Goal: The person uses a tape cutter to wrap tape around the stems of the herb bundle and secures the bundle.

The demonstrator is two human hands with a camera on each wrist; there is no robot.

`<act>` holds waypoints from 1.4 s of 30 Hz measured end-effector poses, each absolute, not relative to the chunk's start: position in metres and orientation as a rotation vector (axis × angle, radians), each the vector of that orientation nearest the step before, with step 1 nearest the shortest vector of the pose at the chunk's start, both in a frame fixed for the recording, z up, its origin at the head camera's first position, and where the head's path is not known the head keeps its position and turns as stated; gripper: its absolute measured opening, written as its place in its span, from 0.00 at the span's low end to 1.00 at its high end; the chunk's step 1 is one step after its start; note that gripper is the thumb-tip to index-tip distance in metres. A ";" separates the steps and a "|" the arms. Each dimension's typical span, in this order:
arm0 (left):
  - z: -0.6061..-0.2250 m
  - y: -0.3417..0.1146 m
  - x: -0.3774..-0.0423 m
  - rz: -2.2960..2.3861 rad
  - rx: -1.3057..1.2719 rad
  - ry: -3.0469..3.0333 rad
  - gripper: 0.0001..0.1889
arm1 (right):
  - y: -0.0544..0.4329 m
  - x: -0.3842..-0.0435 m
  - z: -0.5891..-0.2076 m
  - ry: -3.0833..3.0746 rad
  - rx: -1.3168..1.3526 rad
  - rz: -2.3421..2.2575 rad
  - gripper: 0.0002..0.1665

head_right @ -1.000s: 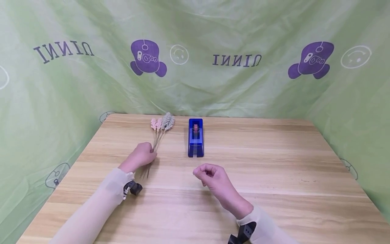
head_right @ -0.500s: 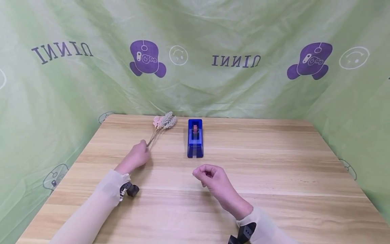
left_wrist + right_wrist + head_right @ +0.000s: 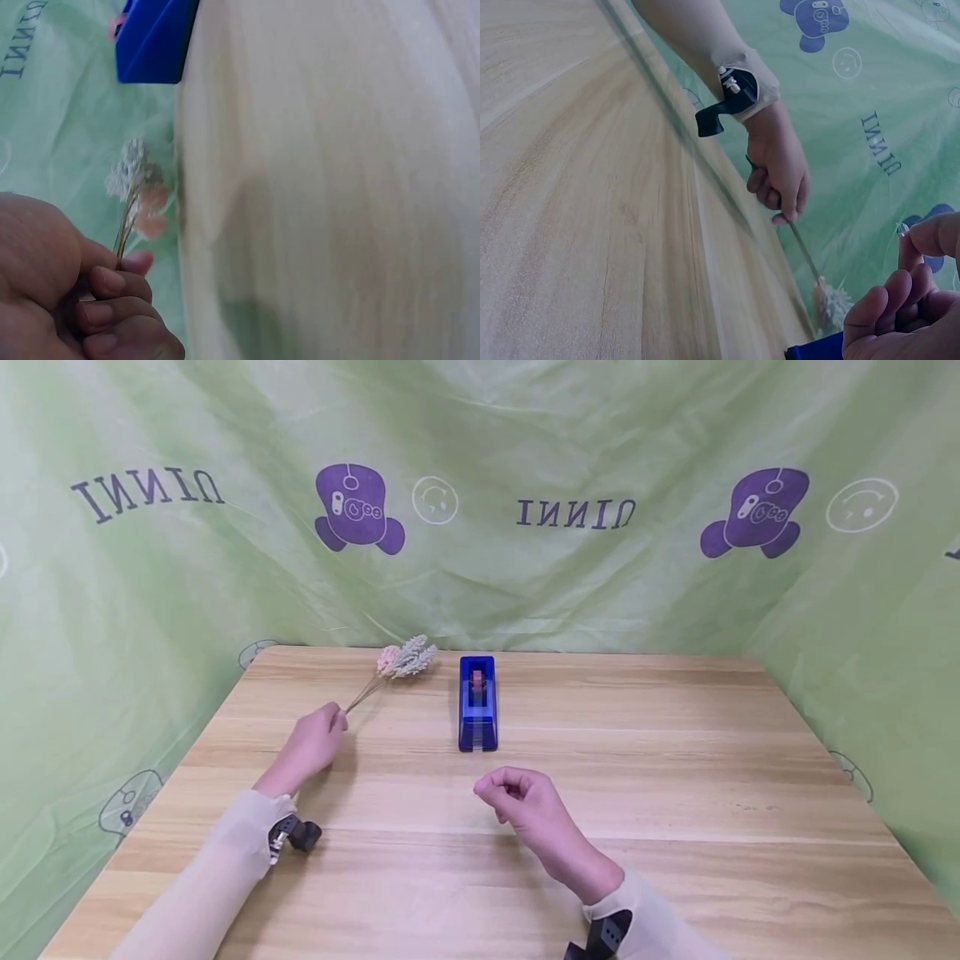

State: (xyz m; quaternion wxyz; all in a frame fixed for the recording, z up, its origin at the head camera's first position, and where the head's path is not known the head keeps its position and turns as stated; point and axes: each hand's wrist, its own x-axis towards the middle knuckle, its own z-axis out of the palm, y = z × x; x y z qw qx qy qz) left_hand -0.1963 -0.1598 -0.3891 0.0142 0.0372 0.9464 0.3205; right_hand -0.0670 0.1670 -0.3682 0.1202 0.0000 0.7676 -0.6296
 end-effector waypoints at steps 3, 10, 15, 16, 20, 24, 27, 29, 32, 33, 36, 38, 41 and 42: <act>-0.383 -0.173 -0.194 1.008 0.128 2.939 0.14 | 0.167 -0.067 -0.368 2.236 -0.008 -1.840 0.18; -0.374 -0.207 -0.187 0.996 0.154 2.934 0.16 | 0.167 -0.066 -0.368 2.210 -0.017 -1.845 0.18; -0.367 -0.224 -0.177 0.991 0.176 2.858 0.18 | 0.166 -0.067 -0.367 2.227 -0.022 -1.835 0.17; -0.366 -0.227 -0.175 0.994 0.185 2.842 0.18 | 0.166 -0.067 -0.366 2.233 -0.020 -1.832 0.17; -0.358 -0.243 -0.169 1.011 0.246 2.764 0.18 | 0.164 -0.069 -0.365 2.239 -0.012 -1.829 0.15; -0.353 -0.257 -0.163 1.009 0.335 2.654 0.16 | 0.164 -0.070 -0.363 2.239 -0.010 -1.830 0.14; -0.353 -0.264 -0.160 0.986 0.398 2.578 0.15 | 0.164 -0.070 -0.362 2.239 -0.001 -1.838 0.13; -0.353 -0.267 -0.159 0.987 0.439 2.528 0.15 | 0.165 -0.070 -0.362 2.237 -0.010 -1.842 0.13; -0.352 -0.267 -0.156 0.996 0.471 2.457 0.14 | 0.165 -0.070 -0.361 2.228 -0.018 -1.854 0.13; -0.351 -0.267 -0.156 0.997 0.487 2.437 0.14 | 0.165 -0.070 -0.360 2.228 -0.023 -1.854 0.13; -0.350 -0.263 -0.155 0.996 0.522 2.392 0.14 | 0.166 -0.070 -0.360 2.226 -0.019 -1.863 0.14; -0.350 -0.259 -0.155 0.993 0.562 2.378 0.14 | 0.167 -0.070 -0.359 2.226 -0.024 -1.868 0.14; -0.353 -0.250 -0.154 1.004 0.616 2.360 0.13 | 0.167 -0.070 -0.359 2.222 -0.027 -1.878 0.14; -0.354 -0.246 -0.154 1.009 0.632 2.352 0.13 | 0.167 -0.070 -0.359 2.219 -0.029 -1.880 0.14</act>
